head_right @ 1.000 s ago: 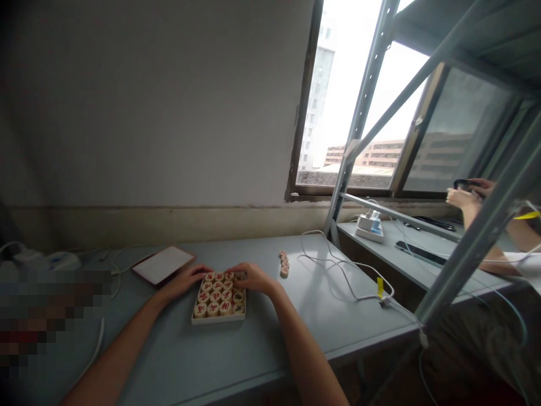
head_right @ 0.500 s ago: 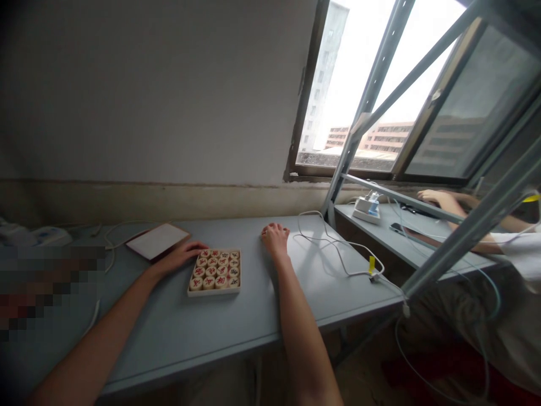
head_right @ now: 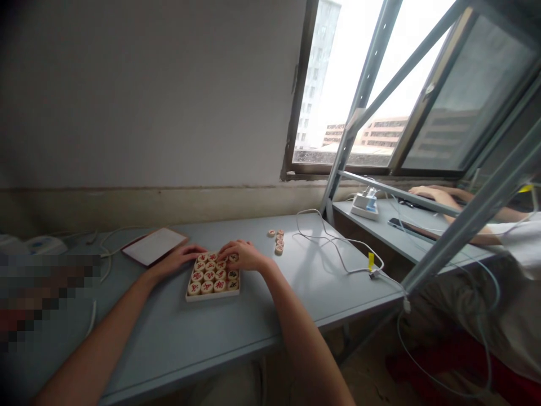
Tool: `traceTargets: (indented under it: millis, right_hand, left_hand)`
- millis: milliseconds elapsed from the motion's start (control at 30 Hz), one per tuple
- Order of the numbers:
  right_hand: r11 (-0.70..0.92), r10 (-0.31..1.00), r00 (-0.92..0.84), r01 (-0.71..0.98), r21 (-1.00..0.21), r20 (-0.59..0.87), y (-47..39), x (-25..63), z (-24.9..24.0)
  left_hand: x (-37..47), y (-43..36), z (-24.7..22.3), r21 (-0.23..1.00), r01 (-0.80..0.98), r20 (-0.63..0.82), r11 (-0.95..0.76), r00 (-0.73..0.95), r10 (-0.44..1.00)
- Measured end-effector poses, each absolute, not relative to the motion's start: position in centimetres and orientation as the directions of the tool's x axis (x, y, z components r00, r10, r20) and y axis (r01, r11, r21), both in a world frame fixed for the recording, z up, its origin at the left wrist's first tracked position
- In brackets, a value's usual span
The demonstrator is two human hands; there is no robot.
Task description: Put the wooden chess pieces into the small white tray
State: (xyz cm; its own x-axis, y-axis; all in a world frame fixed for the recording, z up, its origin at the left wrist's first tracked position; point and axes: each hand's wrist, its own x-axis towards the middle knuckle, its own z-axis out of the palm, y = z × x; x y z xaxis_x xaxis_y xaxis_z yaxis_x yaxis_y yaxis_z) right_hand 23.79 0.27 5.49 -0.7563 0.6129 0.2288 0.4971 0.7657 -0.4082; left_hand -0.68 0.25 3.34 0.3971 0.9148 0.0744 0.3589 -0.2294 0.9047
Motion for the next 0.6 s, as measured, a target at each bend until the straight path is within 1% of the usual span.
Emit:
traceTargets:
  millis: [133,233,300,367,433,500,533,567,600]
  right_hand:
    - [0.767,0.603,-0.77,0.486,-0.419,0.21,0.3,23.9,5.4]
    - [0.755,0.629,-0.733,0.495,-0.431,0.259,0.6,23.9,5.4]
    - [0.72,0.682,-0.666,0.538,-0.439,0.303,1.0,24.4,5.4]
    - [0.624,0.782,-0.519,0.658,-0.422,0.346,1.5,25.6,5.3]
    - [0.435,0.875,-0.291,0.823,-0.365,0.386,2.0,27.3,5.2]
    - [0.237,0.907,-0.102,0.926,-0.294,0.41,2.4,28.9,5.1]
    - [0.183,0.907,-0.056,0.946,-0.269,0.418,2.5,29.5,5.1]
    - [0.174,0.904,-0.048,0.949,-0.262,0.424,2.5,29.8,5.3]
    - [0.214,0.902,-0.082,0.938,-0.274,0.423,2.4,29.8,5.5]
  left_hand:
    - [-0.6,0.0,3.6,0.901,0.37,0.065,-0.227,0.401,0.914]
    - [-0.6,0.0,3.5,0.895,0.379,0.084,-0.236,0.376,0.923]
    - [-0.6,0.1,3.3,0.895,0.385,0.082,-0.226,0.355,0.931]
    - [-0.6,0.2,3.1,0.897,0.387,0.075,-0.216,0.347,0.935]
    - [-0.7,0.3,2.9,0.899,0.382,0.077,-0.215,0.343,0.936]
    - [-0.8,0.4,2.8,0.902,0.372,0.086,-0.218,0.341,0.936]
    - [-0.8,0.4,2.7,0.903,0.368,0.088,-0.22,0.343,0.935]
    - [-0.8,0.4,2.7,0.905,0.364,0.088,-0.221,0.348,0.934]
    - [-0.9,0.4,2.7,0.906,0.361,0.088,-0.222,0.352,0.932]
